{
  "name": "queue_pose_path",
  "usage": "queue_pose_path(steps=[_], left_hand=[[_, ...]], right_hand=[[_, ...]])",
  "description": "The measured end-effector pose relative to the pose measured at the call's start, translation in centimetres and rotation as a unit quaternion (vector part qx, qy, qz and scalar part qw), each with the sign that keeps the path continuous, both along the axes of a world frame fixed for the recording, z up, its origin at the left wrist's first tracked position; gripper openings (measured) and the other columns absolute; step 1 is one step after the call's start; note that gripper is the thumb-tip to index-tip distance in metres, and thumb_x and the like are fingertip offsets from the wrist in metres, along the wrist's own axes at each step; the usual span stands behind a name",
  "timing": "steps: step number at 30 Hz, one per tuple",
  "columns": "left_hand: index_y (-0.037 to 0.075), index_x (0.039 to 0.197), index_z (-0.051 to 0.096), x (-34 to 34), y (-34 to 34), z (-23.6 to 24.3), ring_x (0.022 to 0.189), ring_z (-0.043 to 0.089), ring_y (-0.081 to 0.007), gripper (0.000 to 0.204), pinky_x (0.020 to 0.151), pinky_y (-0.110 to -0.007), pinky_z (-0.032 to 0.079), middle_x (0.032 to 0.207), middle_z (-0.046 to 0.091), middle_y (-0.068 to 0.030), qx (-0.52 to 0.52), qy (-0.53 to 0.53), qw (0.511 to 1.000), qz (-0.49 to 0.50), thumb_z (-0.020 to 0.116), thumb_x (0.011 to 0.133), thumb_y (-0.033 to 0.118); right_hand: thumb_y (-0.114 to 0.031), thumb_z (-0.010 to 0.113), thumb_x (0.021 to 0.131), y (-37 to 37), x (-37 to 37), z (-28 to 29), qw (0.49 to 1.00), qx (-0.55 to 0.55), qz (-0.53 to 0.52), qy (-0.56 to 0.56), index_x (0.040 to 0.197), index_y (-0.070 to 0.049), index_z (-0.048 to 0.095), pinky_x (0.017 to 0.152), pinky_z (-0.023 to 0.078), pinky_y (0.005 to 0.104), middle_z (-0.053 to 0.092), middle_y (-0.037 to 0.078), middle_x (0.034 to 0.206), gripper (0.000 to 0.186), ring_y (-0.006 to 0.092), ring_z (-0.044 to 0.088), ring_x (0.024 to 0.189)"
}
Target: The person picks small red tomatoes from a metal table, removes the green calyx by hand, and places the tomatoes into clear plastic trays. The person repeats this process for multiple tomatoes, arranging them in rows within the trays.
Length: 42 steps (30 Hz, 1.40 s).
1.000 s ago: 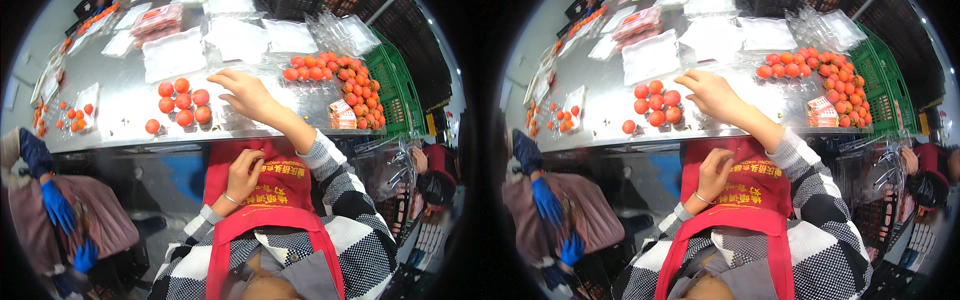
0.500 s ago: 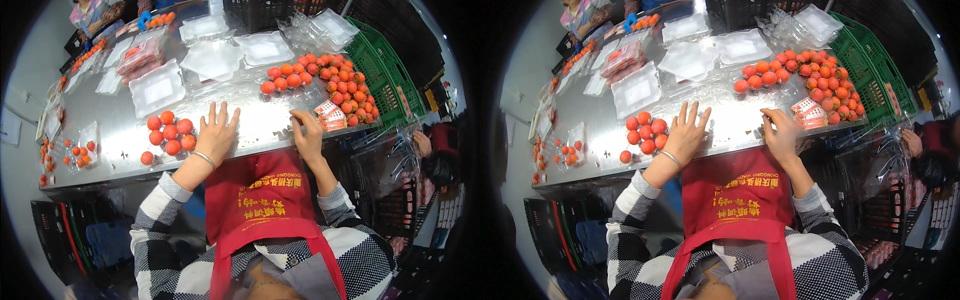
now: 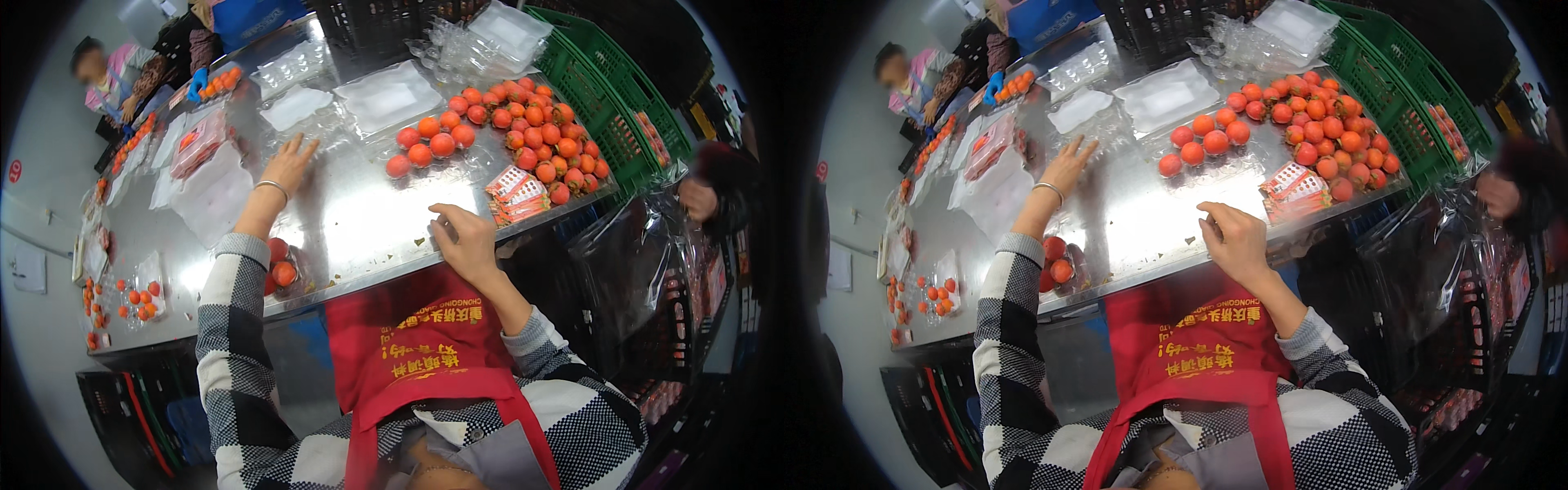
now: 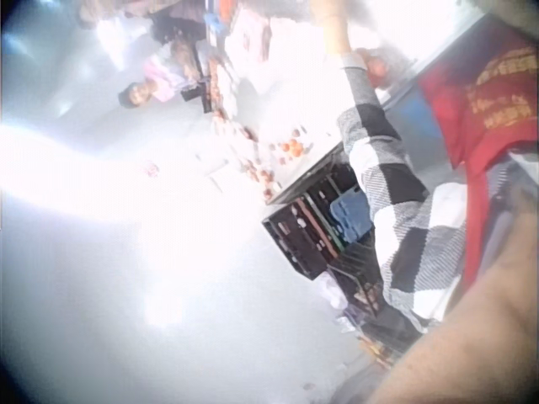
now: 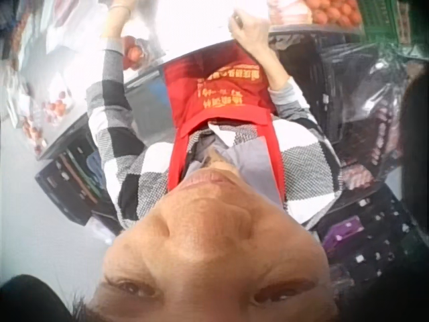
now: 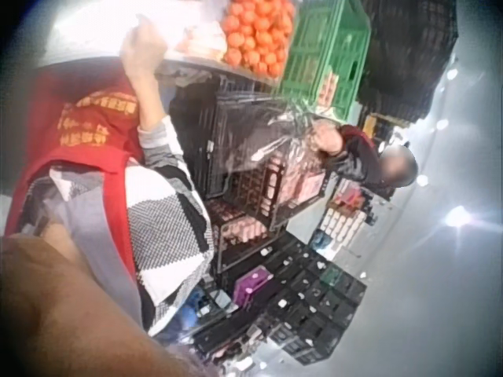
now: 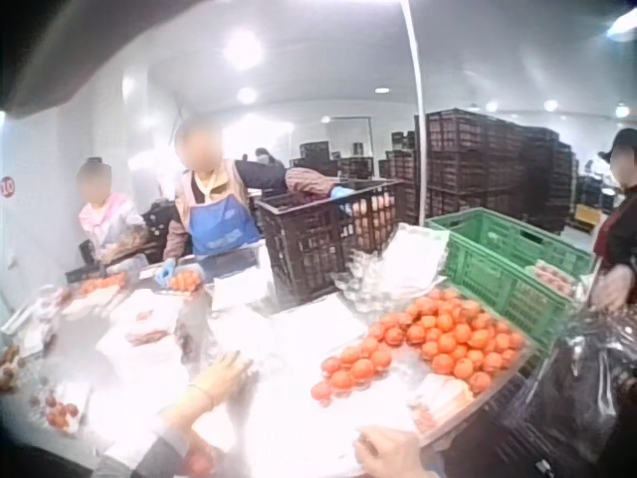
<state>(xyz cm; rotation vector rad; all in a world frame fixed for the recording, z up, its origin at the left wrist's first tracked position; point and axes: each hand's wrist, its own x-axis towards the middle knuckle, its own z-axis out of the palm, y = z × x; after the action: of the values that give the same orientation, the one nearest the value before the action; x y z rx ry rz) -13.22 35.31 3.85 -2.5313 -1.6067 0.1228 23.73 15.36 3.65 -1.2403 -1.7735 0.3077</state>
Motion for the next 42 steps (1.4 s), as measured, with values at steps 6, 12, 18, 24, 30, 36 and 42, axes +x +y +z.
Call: queue_pose_path(steps=[6, 12, 18, 24, 30, 36, 42], left_hand=[[0.021, 0.163, 0.04, -1.3, 2.6, 1.8, 0.148, 0.046, -0.0415, 0.077, 0.118, -0.047, 0.047, 0.163, 0.044, -0.0219, 0.055, 0.005, 0.998, 0.015, 0.072, 0.094, 0.007], [0.007, 0.164, 0.037, 2.0, -9.9, 5.5, 0.156, 0.034, -0.0348, 0.077, 0.127, -0.056, 0.026, 0.168, 0.04, -0.0152, 0.105, 0.018, 0.994, -0.015, 0.071, 0.094, 0.008], [0.002, 0.157, 0.045, -0.7, -16.6, 4.0, 0.158, 0.031, -0.0357, 0.063, 0.128, -0.057, 0.024, 0.166, 0.042, -0.0178, -0.067, 0.089, 0.989, 0.093, 0.062, 0.098, 0.016], [-0.004, 0.156, 0.044, -7.4, -15.7, 2.2, 0.157, 0.031, -0.0396, 0.062, 0.129, -0.052, 0.027, 0.165, 0.041, -0.0244, -0.091, 0.043, 0.989, 0.106, 0.058, 0.098, 0.014], [-0.002, 0.156, 0.045, -6.2, -17.9, 3.8, 0.152, 0.04, -0.04, 0.063, 0.126, -0.049, 0.031, 0.161, 0.046, -0.0228, 0.001, 0.0, 0.998, 0.066, 0.066, 0.098, 0.012], [0.002, 0.151, 0.054, 5.2, -22.0, 6.6, 0.141, 0.052, -0.0407, 0.047, 0.118, -0.048, 0.04, 0.153, 0.054, -0.0225, 0.08, -0.278, 0.956, -0.052, 0.061, 0.105, 0.009], [-0.005, 0.135, 0.064, 15.2, -25.9, 7.0, 0.123, 0.064, -0.0439, 0.039, 0.107, -0.049, 0.049, 0.133, 0.067, -0.0255, 0.041, -0.377, 0.912, -0.157, 0.063, 0.097, -0.003]], right_hand=[[-0.012, 0.076, 0.09, 0.2, 0.2, -1.0, 0.999, -0.025, -0.017, 0.017, 0.113, -0.008, 0.075, 0.062, 0.055, 0.0355, 0.073, 0.009, 0.081, 0.023, 0.0238, 0.071, 0.066], [-0.019, 0.074, 0.089, 0.2, 0.5, -2.0, 0.998, -0.039, 0.015, 0.051, 0.111, -0.01, 0.073, 0.077, 0.057, 0.044, 0.075, 0.01, 0.093, 0.024, 0.0321, 0.074, 0.084], [-0.022, 0.072, 0.091, -0.1, 0.9, -0.6, 0.995, -0.094, 0.028, 0.034, 0.111, -0.009, 0.072, 0.075, 0.055, 0.0464, 0.074, 0.009, 0.09, 0.024, 0.031, 0.072, 0.082], [-0.015, 0.074, 0.09, -2.7, 7.2, 3.2, 0.991, 0.05, -0.012, 0.126, 0.112, -0.007, 0.072, 0.077, 0.058, 0.0426, 0.074, 0.011, 0.095, 0.023, 0.0278, 0.073, 0.081], [-0.015, 0.073, 0.098, -8.0, 34.7, 10.9, 0.904, 0.201, -0.374, 0.053, 0.121, -0.006, 0.074, 0.078, 0.056, 0.0299, 0.078, 0.008, 0.099, 0.025, 0.0141, 0.072, 0.087], [-0.009, 0.078, 0.09, -15.6, 60.8, 9.5, 0.425, 0.172, -0.627, 0.63, 0.125, -0.004, 0.07, 0.08, 0.058, 0.042, 0.076, 0.018, 0.113, 0.036, 0.0325, 0.074, 0.105], [-0.03, 0.078, 0.089, -16.0, 69.1, 5.6, 0.36, -0.007, -0.737, 0.572, 0.134, 0.002, 0.062, 0.102, 0.057, 0.0438, 0.067, 0.021, 0.142, 0.058, 0.0325, 0.071, 0.121]])
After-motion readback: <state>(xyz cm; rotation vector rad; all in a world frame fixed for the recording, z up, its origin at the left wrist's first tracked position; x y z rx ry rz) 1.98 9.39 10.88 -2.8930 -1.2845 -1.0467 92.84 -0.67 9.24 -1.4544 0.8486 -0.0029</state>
